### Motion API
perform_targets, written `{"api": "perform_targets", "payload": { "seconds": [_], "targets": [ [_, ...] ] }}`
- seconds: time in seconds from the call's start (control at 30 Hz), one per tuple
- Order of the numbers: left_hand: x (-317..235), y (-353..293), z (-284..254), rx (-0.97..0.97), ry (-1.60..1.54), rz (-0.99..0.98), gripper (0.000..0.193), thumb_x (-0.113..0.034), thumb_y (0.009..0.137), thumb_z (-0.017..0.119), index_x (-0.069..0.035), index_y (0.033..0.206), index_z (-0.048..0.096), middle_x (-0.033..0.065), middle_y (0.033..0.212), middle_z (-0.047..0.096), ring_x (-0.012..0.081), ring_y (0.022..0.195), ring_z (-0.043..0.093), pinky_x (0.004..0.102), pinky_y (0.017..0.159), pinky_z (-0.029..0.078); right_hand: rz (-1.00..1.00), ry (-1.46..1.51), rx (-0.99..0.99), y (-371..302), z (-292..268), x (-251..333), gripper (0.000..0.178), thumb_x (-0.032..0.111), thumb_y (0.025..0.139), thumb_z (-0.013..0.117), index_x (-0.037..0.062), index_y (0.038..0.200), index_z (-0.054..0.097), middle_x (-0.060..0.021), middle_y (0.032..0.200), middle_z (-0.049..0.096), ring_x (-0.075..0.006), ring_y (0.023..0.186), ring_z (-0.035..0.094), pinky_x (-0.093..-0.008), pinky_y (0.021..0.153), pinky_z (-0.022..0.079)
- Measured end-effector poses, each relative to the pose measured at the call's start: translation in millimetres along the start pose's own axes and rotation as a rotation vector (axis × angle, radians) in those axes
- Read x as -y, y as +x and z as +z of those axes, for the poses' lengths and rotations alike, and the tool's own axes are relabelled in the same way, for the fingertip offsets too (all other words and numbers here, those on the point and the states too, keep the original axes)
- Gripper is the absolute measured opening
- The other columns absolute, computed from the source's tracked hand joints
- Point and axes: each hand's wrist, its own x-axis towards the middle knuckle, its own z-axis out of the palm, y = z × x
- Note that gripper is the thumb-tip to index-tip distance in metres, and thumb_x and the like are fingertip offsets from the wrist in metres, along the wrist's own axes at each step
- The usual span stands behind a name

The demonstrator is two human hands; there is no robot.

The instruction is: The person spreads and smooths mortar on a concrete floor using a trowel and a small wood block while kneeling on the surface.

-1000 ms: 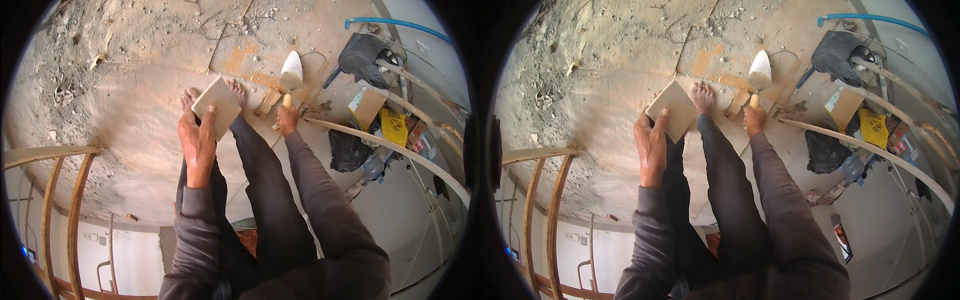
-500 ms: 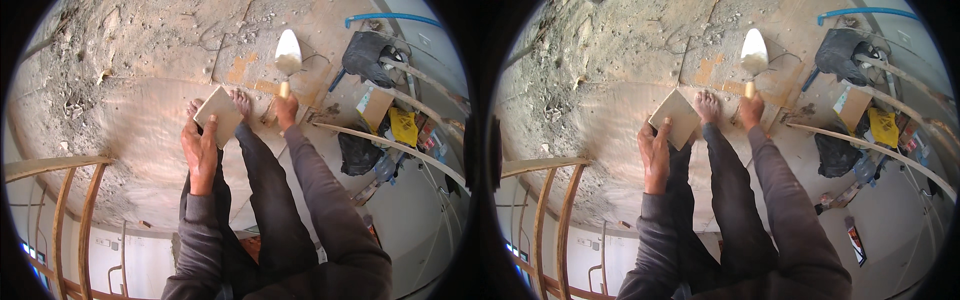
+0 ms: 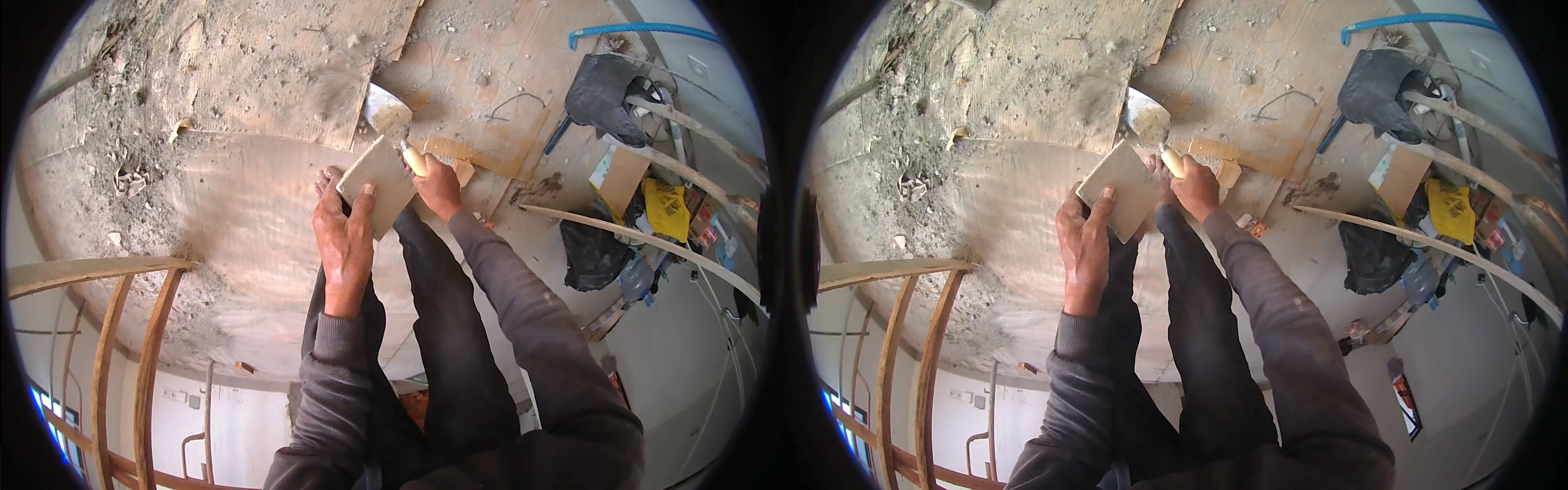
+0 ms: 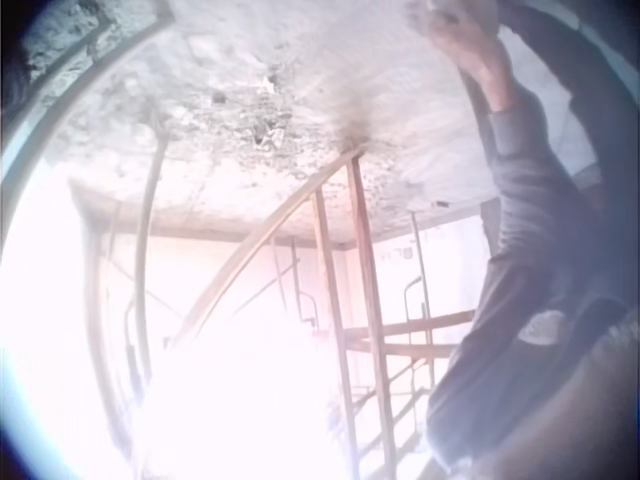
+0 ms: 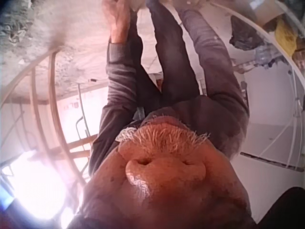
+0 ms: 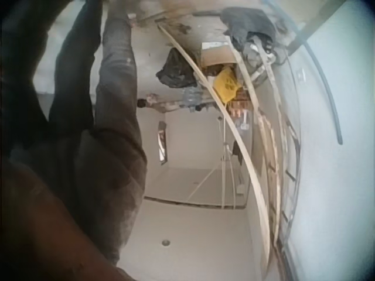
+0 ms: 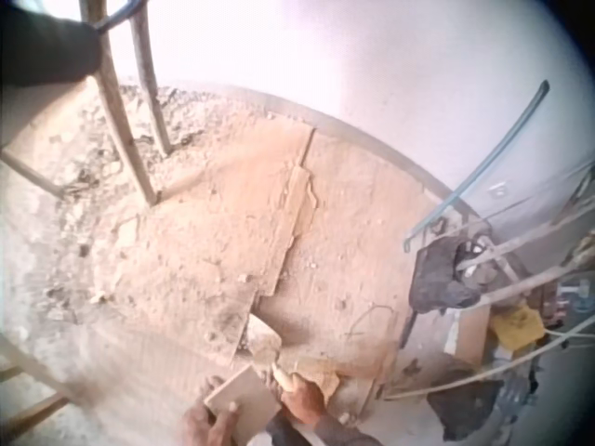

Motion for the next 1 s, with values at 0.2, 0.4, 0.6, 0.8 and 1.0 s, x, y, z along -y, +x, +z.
{"api": "perform_targets", "payload": {
  "seconds": [0.2, 0.4, 0.6, 0.8, 1.0],
  "targets": [
    [-10.5, 1.8, -2.0, 0.044, -0.009, -0.056, 0.031, -0.018, 0.086, 0.059, 0.009, 0.102, 0.06, 0.0234, 0.092, 0.062, 0.0286, 0.09, 0.057, 0.0361, 0.087, 0.042, 0.071, -0.129, -0.014, -18.4, -25.7, -37.7, 0.029, 0.015, 0.071, 0.06, 0.0055, 0.098, 0.058, -0.0216, 0.081, 0.064, -0.041, 0.081, 0.062, -0.0508, 0.071, 0.049],
    [4.2, 3.8, 0.7, 0.009, 0.071, 0.03, 0.031, -0.02, 0.086, 0.06, 0.008, 0.1, 0.061, 0.0185, 0.089, 0.063, 0.0229, 0.084, 0.056, 0.0332, 0.079, 0.043, 0.278, -0.02, -0.186, 8.5, -53.2, -58.4, 0.025, 0.017, 0.07, 0.061, 0.0033, 0.091, 0.059, -0.0227, 0.083, 0.064, -0.0421, 0.081, 0.062, -0.0493, 0.071, 0.049],
    [2.3, 2.5, -4.3, 0.088, -0.035, -0.049, 0.029, -0.019, 0.087, 0.058, 0.007, 0.101, 0.061, 0.0113, 0.089, 0.064, 0.0161, 0.082, 0.058, 0.0288, 0.074, 0.046, 0.269, 0.103, -0.311, 94.7, -82.1, -47.5, 0.024, 0.02, 0.068, 0.061, 0.0015, 0.083, 0.058, -0.0238, 0.084, 0.063, -0.0421, 0.082, 0.061, -0.0475, 0.072, 0.048],
    [29.9, 21.7, -9.5, 0.019, -0.622, -0.45, 0.033, -0.018, 0.088, 0.058, 0.002, 0.115, 0.054, 0.0112, 0.1, 0.062, 0.0198, 0.086, 0.062, 0.036, 0.074, 0.051, 0.212, -0.016, -0.2, 114.7, -82.8, -33.6, 0.028, 0.021, 0.07, 0.062, -0.0003, 0.088, 0.057, -0.0245, 0.089, 0.063, -0.0427, 0.086, 0.061, -0.0477, 0.076, 0.048],
    [129.4, 89.6, -5.3, -0.046, -0.705, -0.485, 0.031, -0.021, 0.093, 0.053, -0.001, 0.118, 0.052, 0.0112, 0.11, 0.059, 0.024, 0.097, 0.059, 0.0422, 0.082, 0.051, 0.199, -0.059, -0.169, 106.8, -86.5, -28.9, 0.028, 0.019, 0.073, 0.062, -0.0008, 0.091, 0.056, -0.0243, 0.089, 0.064, -0.0425, 0.086, 0.061, -0.0473, 0.076, 0.049]
  ]
}}
